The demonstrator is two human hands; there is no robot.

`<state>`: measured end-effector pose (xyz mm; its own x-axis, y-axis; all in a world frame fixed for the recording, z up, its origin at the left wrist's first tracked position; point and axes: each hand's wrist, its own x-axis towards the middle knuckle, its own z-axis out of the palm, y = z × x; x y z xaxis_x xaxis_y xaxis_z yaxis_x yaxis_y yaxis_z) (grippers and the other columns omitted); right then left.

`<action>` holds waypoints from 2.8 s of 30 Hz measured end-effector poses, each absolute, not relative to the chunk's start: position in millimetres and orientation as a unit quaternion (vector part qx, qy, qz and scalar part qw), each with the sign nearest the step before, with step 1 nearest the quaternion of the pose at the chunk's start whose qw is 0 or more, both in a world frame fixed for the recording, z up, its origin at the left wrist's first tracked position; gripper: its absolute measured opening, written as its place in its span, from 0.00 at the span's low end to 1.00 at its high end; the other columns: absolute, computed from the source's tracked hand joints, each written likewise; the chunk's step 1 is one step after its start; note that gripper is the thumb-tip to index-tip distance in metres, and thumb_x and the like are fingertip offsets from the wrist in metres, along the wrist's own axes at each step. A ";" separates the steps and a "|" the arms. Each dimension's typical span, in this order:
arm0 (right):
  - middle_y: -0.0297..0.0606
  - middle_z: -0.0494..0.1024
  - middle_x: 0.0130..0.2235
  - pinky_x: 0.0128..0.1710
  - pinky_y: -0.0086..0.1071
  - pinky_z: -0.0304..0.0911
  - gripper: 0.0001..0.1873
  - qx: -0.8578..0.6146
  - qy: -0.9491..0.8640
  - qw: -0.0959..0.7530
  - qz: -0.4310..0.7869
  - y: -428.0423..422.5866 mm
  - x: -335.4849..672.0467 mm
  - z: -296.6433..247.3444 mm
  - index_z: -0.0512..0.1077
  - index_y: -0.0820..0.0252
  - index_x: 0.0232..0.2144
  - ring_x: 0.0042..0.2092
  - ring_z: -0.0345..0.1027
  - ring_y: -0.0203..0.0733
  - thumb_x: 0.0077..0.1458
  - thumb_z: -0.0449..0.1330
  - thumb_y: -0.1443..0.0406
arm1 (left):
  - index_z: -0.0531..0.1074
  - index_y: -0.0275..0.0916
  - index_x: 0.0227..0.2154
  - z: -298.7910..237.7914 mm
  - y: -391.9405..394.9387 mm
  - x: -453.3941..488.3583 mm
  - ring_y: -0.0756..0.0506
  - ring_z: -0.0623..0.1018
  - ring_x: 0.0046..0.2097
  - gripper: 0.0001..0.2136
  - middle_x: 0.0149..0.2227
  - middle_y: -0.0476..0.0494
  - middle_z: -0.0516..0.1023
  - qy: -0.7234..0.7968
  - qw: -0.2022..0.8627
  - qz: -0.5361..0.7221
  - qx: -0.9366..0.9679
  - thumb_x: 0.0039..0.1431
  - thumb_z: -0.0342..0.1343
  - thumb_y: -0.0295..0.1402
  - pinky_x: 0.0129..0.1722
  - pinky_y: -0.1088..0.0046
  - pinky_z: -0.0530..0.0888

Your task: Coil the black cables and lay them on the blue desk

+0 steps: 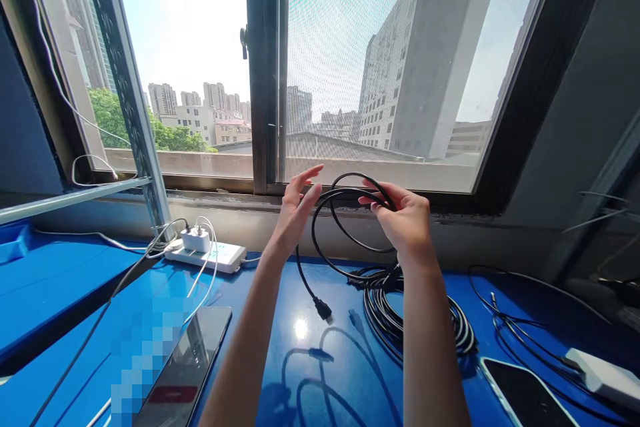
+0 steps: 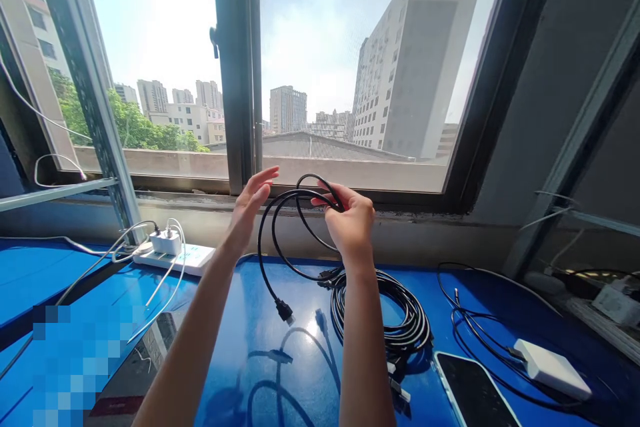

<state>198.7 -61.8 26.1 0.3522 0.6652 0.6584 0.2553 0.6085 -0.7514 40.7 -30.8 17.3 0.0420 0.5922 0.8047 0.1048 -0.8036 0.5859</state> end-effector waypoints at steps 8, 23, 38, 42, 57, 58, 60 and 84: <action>0.33 0.76 0.27 0.18 0.27 0.49 0.17 -0.338 -0.539 0.737 0.226 -72.1 193.0 34.0 0.78 0.53 0.33 0.25 0.61 0.34 0.35 0.59 0.61 | 0.68 0.38 0.48 -2.3 -4.5 49.1 0.39 0.77 0.47 0.25 0.45 0.37 0.77 0.327 0.367 0.613 0.618 0.46 0.62 0.41 0.46 0.61 0.73; 0.31 0.73 0.25 0.28 0.33 0.67 0.28 -0.444 -0.641 0.618 0.101 -60.4 183.9 21.7 0.72 0.58 0.47 0.26 0.67 0.36 0.42 0.63 0.58 | 0.49 0.40 0.06 28.1 -39.0 35.8 0.53 0.51 0.19 0.22 0.10 0.54 0.47 0.464 0.071 0.690 0.551 0.48 0.51 0.33 0.21 0.73 0.51; 0.25 0.66 0.13 0.06 0.22 0.44 0.15 -0.389 -0.538 0.738 0.121 -107.8 159.3 48.5 0.78 0.61 0.39 0.10 0.50 0.27 0.47 0.62 0.64 | 0.67 0.35 0.09 8.9 -35.7 61.4 0.49 0.67 0.15 0.30 0.13 0.43 0.68 0.532 0.469 0.213 0.673 0.62 0.40 0.45 0.18 0.74 0.67; 0.26 0.69 0.15 0.09 0.22 0.52 0.12 -0.352 -0.554 0.754 0.035 -108.9 152.9 44.6 0.78 0.59 0.37 0.12 0.57 0.28 0.47 0.62 0.66 | 0.74 0.33 0.15 4.1 -40.9 71.7 0.50 0.68 0.18 0.34 0.16 0.41 0.69 0.342 0.608 0.126 0.706 0.63 0.35 0.50 0.19 0.77 0.66; 0.26 0.72 0.21 0.08 0.24 0.43 0.21 -0.243 -0.576 0.779 0.054 -93.3 156.1 39.2 0.71 0.54 0.47 0.12 0.52 0.26 0.49 0.64 0.58 | 0.63 0.39 0.25 3.0 -30.7 87.8 0.51 0.74 0.24 0.07 0.20 0.52 0.71 0.187 0.656 0.552 0.479 0.57 0.48 0.26 0.25 0.79 0.71; 0.25 0.70 0.20 0.08 0.24 0.43 0.23 -0.248 -0.569 0.780 0.084 -85.3 157.8 36.9 0.70 0.54 0.49 0.11 0.51 0.26 0.51 0.63 0.56 | 0.60 0.39 0.27 4.8 -30.0 87.1 0.52 0.73 0.22 0.06 0.19 0.54 0.69 0.199 0.644 0.587 0.448 0.58 0.46 0.25 0.25 0.79 0.71; 0.27 0.72 0.22 0.10 0.24 0.47 0.26 -0.269 -0.555 0.778 0.123 -70.2 162.0 32.2 0.66 0.55 0.53 0.12 0.52 0.27 0.53 0.59 0.53 | 0.58 0.40 0.31 8.0 -28.1 82.7 0.54 0.69 0.17 0.06 0.17 0.57 0.67 0.222 0.606 0.648 0.404 0.60 0.43 0.23 0.22 0.80 0.69; 0.38 0.78 0.31 0.23 0.32 0.62 0.24 -0.397 -0.614 0.681 -0.030 -57.5 173.1 23.3 0.76 0.59 0.40 0.20 0.63 0.33 0.50 0.59 0.47 | 0.71 0.32 0.42 34.7 -45.0 37.2 0.56 0.54 0.10 0.13 0.11 0.58 0.61 0.422 0.439 0.568 0.553 0.60 0.43 0.23 0.10 0.83 0.55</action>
